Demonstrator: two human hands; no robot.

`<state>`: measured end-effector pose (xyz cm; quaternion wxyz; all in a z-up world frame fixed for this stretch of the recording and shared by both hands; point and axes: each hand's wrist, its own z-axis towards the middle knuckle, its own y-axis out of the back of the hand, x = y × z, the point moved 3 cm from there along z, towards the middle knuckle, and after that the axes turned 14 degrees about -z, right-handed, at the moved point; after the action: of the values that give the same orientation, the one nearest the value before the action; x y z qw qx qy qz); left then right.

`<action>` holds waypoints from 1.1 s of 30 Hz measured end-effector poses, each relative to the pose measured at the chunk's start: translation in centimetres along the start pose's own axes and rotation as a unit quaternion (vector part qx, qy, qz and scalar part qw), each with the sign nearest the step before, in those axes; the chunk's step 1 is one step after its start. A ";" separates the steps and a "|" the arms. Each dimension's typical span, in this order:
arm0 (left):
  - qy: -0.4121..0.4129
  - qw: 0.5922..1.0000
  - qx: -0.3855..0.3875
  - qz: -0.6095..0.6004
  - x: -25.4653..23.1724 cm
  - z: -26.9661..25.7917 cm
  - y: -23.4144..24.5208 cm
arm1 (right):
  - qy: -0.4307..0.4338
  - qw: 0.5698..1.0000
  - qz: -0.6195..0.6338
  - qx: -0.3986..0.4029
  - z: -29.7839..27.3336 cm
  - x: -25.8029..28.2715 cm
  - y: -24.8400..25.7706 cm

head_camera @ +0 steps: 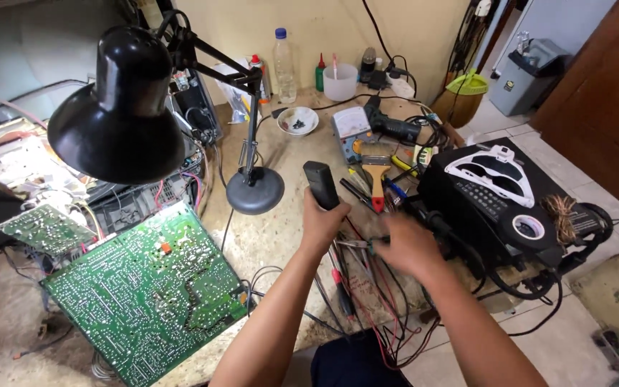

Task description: The person works on a large green circuit board and a small gray electronic device on a cluttered workbench. They use a multimeter to test the circuit board and then use a screwdriver to open the gray device, revealing its internal components.

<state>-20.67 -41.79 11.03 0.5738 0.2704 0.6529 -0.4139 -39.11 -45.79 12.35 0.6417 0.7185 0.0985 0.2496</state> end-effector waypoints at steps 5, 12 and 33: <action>-0.008 1.000 -0.003 0.016 0.9 0.4 -0.2 | 0.051 0.993 -0.103 0.026 -1.9 -2.9 -5.3; -0.029 0.996 0.026 -0.079 -2.7 -0.9 0.7 | 0.006 0.986 0.091 -0.136 -0.4 -7.3 -8.4; -0.421 0.895 0.089 -0.119 -20.4 -19.4 9.6 | 0.330 0.728 0.526 0.290 -13.0 -1.4 3.5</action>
<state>-18.93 -17.85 28.60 0.7153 0.0408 0.3376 -0.6105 -47.23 -35.59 16.07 0.0950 0.6788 -0.0214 0.7279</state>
